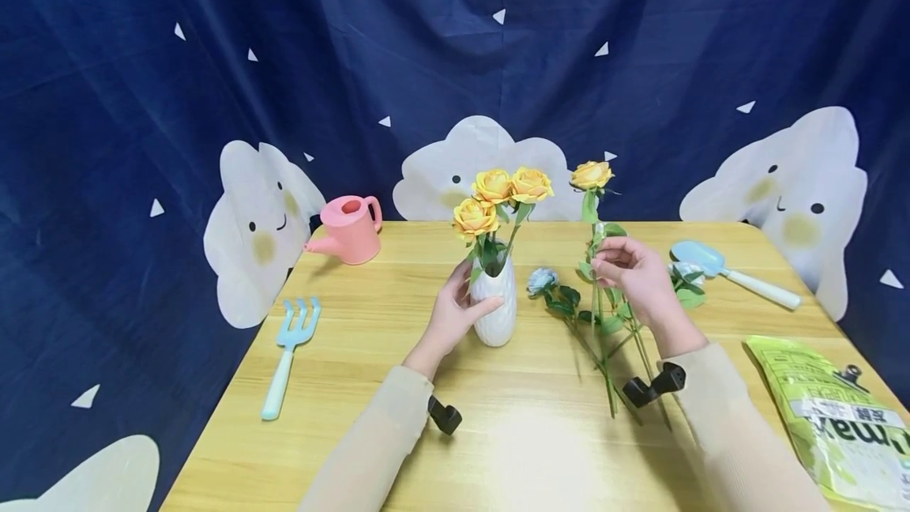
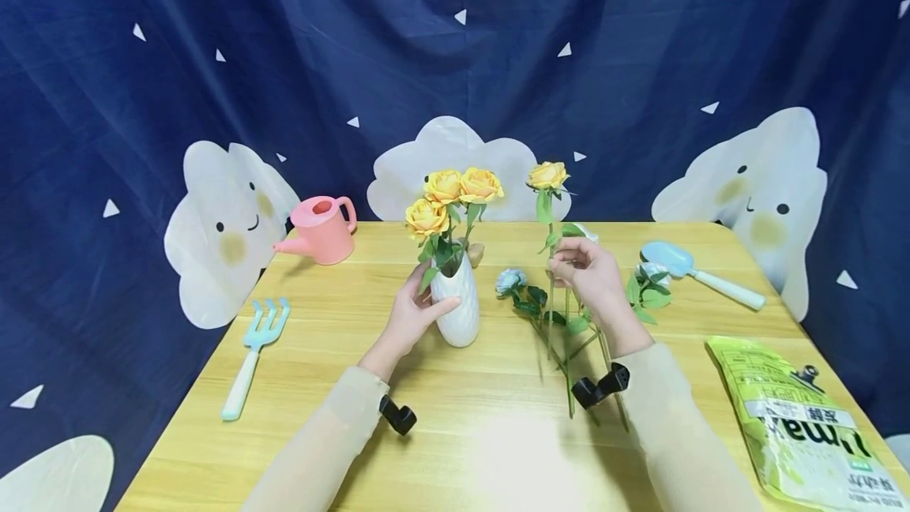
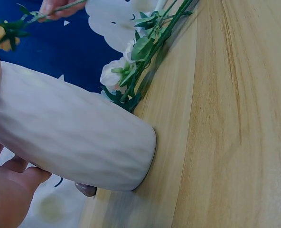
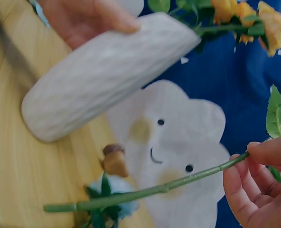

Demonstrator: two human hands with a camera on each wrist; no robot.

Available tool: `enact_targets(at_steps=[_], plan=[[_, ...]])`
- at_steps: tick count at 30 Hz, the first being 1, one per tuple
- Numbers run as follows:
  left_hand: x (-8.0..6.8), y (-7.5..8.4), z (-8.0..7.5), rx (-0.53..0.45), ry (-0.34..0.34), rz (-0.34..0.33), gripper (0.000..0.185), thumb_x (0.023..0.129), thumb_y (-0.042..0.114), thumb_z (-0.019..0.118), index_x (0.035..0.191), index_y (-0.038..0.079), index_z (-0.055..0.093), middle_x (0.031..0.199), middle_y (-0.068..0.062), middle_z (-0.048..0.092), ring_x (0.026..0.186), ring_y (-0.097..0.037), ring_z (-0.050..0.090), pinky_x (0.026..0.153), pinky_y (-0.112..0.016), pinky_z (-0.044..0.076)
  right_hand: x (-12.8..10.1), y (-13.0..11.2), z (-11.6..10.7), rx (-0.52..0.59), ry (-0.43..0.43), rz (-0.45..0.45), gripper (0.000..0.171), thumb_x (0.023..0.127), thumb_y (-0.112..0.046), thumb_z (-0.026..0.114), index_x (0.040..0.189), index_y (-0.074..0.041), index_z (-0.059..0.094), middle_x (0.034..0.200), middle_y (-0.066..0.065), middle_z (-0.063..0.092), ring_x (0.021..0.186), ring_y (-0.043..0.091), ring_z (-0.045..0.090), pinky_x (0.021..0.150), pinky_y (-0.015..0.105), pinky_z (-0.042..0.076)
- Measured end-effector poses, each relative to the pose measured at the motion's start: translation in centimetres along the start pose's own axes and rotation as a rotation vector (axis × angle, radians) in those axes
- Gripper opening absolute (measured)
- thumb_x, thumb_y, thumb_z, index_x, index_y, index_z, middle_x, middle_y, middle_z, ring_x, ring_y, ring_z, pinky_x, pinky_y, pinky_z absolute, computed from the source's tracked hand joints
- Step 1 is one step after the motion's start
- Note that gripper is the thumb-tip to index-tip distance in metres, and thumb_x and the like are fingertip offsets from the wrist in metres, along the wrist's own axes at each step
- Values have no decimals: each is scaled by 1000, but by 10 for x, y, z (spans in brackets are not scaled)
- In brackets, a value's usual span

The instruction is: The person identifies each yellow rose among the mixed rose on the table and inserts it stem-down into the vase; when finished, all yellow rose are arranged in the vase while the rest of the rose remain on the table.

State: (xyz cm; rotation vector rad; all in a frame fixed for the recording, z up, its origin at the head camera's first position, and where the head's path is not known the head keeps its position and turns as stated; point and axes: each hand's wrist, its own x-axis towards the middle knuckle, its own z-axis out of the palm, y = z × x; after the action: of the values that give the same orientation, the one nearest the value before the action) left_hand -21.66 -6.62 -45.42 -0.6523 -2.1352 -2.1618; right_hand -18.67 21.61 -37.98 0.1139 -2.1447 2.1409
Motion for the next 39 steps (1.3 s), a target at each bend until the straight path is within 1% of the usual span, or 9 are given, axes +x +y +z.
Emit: enact_targets(at_steps=[2, 6, 10, 13, 16, 23, 27, 35, 39], plan=[[0, 1, 0, -1, 2, -12, 72, 77, 14, 77, 139, 22, 41, 139, 0, 43, 121, -24, 46, 101, -37, 38, -2, -6, 3, 65, -5, -36, 21, 85, 6, 61, 105, 4, 54, 85, 1, 61, 72, 12, 59, 62, 26, 55], [-1, 5, -1, -9, -5, -39, 73, 78, 9, 75, 141, 18, 39, 140, -3, 41, 122, -26, 45, 102, -38, 37, -7, -18, 11, 124, -5, -124, 20, 84, 7, 63, 101, -1, 58, 85, 3, 62, 72, 15, 62, 62, 28, 56], [-5, 23, 1, -4, -19, -43, 72, 79, 7, 74, 141, 12, 37, 140, -7, 41, 121, -28, 46, 101, -40, 37, -12, -33, 22, 232, 20, -222, 20, 82, 11, 62, 98, -1, 60, 84, 5, 63, 70, 16, 64, 60, 29, 56], [-8, 32, 2, 3, -19, -41, 71, 79, 7, 73, 141, 10, 38, 139, -9, 42, 120, -28, 46, 101, -40, 37, -14, -47, 35, 355, 63, -294, 23, 81, 17, 60, 96, 1, 60, 82, 8, 65, 70, 20, 66, 60, 31, 56], [-8, 32, 2, 1, -16, -35, 70, 79, 7, 73, 141, 10, 38, 139, -9, 43, 120, -29, 46, 101, -41, 37, -15, -63, 51, 459, 116, -365, 24, 79, 20, 59, 94, 2, 60, 80, 11, 64, 69, 22, 66, 60, 34, 57], [-8, 31, 2, 1, -21, -10, 71, 79, 6, 73, 141, 11, 39, 138, -7, 43, 120, -28, 47, 100, -42, 38, -8, -86, 80, 595, 246, -573, 25, 76, 23, 57, 91, 4, 59, 77, 14, 61, 68, 24, 64, 58, 35, 56], [-7, 31, 3, -2, -30, -8, 70, 80, 7, 73, 141, 11, 38, 138, -7, 44, 118, -27, 48, 99, -42, 39, -2, -88, 93, 581, 315, -638, 23, 75, 23, 57, 90, 6, 59, 75, 15, 60, 66, 25, 63, 58, 35, 56], [-7, 33, 4, 7, -25, -5, 69, 80, 6, 72, 140, 11, 39, 137, -7, 45, 117, -27, 49, 98, -42, 40, 2, -73, 107, 309, 308, -731, 13, 78, 19, 57, 90, 14, 56, 76, 12, 62, 67, 21, 63, 61, 34, 56], [-8, 32, 3, 2, -13, -12, 69, 79, 6, 73, 140, 10, 40, 137, -8, 45, 117, -27, 49, 99, -40, 40, -3, -58, 117, 184, 319, -740, 12, 80, 16, 58, 92, 15, 55, 78, 8, 63, 66, 19, 63, 62, 29, 55]])
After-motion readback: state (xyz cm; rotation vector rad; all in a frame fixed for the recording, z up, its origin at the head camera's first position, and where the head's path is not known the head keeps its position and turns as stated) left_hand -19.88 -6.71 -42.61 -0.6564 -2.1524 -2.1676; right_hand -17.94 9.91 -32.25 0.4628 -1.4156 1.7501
